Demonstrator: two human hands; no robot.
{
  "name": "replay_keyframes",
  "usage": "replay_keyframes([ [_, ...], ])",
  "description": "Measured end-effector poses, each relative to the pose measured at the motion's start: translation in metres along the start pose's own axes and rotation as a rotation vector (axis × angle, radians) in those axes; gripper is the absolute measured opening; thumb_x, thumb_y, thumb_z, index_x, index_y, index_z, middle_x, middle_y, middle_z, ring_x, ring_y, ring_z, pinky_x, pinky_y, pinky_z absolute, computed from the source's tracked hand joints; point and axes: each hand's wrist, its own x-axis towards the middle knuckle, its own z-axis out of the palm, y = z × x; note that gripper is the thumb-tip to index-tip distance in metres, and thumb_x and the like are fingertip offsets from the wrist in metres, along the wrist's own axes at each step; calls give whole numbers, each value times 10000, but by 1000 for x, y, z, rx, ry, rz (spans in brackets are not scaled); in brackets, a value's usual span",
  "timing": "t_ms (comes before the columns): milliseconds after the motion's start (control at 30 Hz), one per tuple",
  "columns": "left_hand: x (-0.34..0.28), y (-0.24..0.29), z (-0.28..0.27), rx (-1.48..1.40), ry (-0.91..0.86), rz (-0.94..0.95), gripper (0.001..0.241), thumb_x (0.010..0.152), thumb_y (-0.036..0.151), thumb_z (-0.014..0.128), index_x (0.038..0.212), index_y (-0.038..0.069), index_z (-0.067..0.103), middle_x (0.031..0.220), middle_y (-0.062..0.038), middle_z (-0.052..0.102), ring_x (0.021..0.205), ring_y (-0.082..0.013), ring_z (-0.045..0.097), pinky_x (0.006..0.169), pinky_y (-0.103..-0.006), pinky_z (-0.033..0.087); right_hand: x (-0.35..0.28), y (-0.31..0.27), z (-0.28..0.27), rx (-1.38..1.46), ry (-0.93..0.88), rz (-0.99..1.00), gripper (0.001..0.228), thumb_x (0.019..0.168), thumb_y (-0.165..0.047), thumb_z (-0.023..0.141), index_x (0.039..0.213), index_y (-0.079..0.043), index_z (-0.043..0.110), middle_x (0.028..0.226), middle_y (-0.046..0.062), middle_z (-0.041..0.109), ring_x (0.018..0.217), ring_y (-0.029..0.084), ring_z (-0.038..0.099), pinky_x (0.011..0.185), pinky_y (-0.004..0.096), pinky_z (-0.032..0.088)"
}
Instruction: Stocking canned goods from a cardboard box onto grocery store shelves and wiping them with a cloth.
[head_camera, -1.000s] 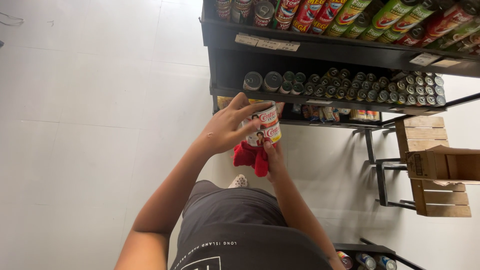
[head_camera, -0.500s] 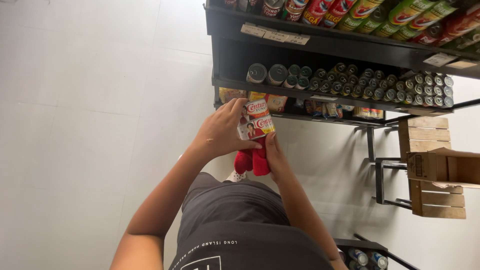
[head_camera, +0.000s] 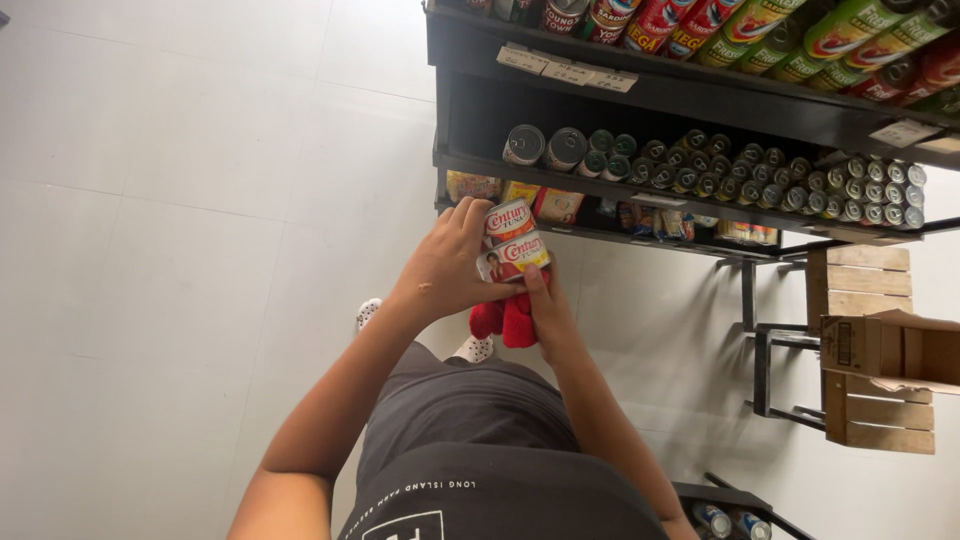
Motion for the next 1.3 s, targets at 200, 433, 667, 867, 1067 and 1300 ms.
replay_keyframes([
  [200,3,-5,5,43,29,58,1062,517,580,923,1295,16,470,1042,-144,556,937,-400,635,829,-494,570,4,5,-2,-66,0,-53,699,998,-639,462,1448,-106,418,1237,197,575,1124,276,573,987,478,473],
  [433,9,-23,11,-4,39,71,1041,485,602,924,1250,43,491,1029,-115,572,935,-385,654,820,-503,576,24,18,-30,-163,-80,-27,697,1010,-654,357,1442,-112,427,1135,221,585,1023,298,621,957,479,482],
  [667,16,-63,15,-131,-54,76,1074,423,530,942,1307,111,500,1075,-112,620,956,-397,685,845,-510,577,33,-10,-57,-114,-407,68,561,1024,-483,483,1468,-152,402,1333,253,627,1144,307,645,1024,470,464],
  [867,22,-91,36,-165,65,241,1014,385,420,955,1274,115,573,1227,-83,641,1116,-327,667,949,-424,564,72,-10,-60,-189,-505,58,627,1006,-322,509,1568,-126,312,1376,291,598,1333,349,501,1164,514,330],
  [1067,32,-112,13,-215,49,136,994,399,345,945,1288,120,560,1201,-106,650,1050,-352,676,875,-457,584,105,-28,-25,-487,-559,112,923,847,-415,789,1583,-268,252,1435,230,566,1298,421,555,1164,526,349],
  [1300,72,-166,1,-244,-5,108,968,419,342,949,1282,132,565,1182,-82,661,1023,-335,688,851,-444,591,161,-60,3,-1042,-453,-134,1050,736,-516,821,1552,-267,208,1584,130,428,1128,555,602,1003,657,472],
])
